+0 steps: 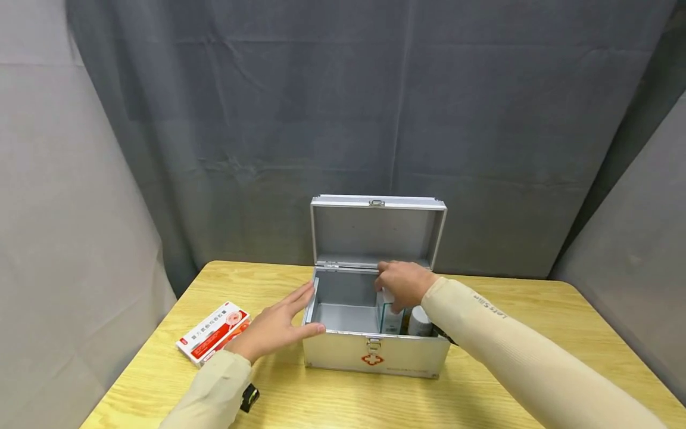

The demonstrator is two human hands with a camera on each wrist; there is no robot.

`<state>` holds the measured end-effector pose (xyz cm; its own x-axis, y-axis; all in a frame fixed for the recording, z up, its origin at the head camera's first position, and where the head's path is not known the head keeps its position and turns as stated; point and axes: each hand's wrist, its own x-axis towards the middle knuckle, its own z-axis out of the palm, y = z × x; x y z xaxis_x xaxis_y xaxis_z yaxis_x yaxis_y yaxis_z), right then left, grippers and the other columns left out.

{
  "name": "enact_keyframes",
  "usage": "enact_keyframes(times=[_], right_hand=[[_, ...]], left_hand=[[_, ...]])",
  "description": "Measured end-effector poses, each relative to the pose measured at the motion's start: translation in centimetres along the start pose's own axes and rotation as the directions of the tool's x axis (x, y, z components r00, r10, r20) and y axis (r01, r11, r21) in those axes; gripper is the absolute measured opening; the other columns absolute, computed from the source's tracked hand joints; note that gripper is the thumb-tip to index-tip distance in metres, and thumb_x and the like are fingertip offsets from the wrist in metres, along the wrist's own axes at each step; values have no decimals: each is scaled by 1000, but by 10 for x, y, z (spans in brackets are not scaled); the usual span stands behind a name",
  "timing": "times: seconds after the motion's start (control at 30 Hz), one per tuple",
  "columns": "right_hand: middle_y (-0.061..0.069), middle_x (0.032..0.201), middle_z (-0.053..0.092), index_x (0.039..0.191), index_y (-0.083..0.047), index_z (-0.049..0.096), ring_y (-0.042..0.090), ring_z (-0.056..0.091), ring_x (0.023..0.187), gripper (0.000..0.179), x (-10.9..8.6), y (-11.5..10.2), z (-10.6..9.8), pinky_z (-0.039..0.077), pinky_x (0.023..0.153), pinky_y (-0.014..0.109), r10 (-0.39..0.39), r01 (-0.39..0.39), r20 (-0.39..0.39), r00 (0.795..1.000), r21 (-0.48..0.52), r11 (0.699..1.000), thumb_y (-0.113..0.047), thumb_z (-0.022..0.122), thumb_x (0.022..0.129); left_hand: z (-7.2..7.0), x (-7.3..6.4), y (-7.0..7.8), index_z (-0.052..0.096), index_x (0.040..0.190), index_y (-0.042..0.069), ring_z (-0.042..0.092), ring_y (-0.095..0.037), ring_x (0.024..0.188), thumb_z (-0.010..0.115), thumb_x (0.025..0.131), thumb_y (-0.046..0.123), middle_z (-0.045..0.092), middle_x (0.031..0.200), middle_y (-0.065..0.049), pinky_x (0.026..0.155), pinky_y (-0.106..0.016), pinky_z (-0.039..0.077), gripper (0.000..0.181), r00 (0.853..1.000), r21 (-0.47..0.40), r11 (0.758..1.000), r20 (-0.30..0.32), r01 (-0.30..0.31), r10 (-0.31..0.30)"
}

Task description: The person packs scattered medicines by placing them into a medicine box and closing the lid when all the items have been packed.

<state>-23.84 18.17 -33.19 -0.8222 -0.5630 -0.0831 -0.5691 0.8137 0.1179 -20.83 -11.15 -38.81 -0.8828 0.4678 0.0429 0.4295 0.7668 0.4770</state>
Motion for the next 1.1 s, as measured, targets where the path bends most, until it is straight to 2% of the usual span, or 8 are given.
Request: enact_keyframes(times=[0.27,0.5,0.63,0.7,0.93,1.1], right_hand=[[4,104,62,110,-13,77,19,61,90,45,-5,-7,3,58,82,38,48,-49,13,999,48,998,-18,92,68],[3,104,59,104,-16,80,23,59,97,42,-3,-10,-2,55,79,41,35,-40,-71,997,-71,997,-26,92,66],[4,99,62,102,-18,80,23,61,91,39,-4,-9,-2,56,72,41,61,-71,-73,995,-142,987,-29,91,67],[4,98,64,105,-19,79,24,62,89,39,-6,-8,0,57,70,41,91,-98,-53,994,-145,985,-30,90,69],[7,106,62,129,-19,68,25,61,93,59,-13,-4,-4,59,75,43,177,-179,95,980,16,984,-25,87,74],[13,129,60,144,-20,55,29,62,108,72,-17,1,-14,57,81,43,186,-211,175,967,138,968,-21,84,77]], left_hand=[[3,-6,-1,28,157,27,42,-36,144,58,86,70,17,166,15,112,-61,39,88,1000,-14,1000,5,1,-1],[1,-6,-2,28,157,28,44,-35,143,57,88,68,19,166,15,112,-59,39,85,1000,4,1000,-13,1,-1],[3,-3,-1,28,157,27,44,-35,142,57,88,68,20,166,14,111,-59,40,85,1000,0,1000,-6,-17,17],[5,-2,0,28,157,28,45,-35,142,57,88,68,20,166,14,111,-59,41,85,1000,-1,1000,-2,-23,23],[7,1,1,30,157,27,46,-36,141,57,88,68,20,166,15,110,-59,41,85,1000,3,1000,-1,-23,23],[5,3,-1,29,157,29,45,-36,142,56,87,70,20,166,14,110,-60,40,85,1000,2,1000,5,-20,20]])
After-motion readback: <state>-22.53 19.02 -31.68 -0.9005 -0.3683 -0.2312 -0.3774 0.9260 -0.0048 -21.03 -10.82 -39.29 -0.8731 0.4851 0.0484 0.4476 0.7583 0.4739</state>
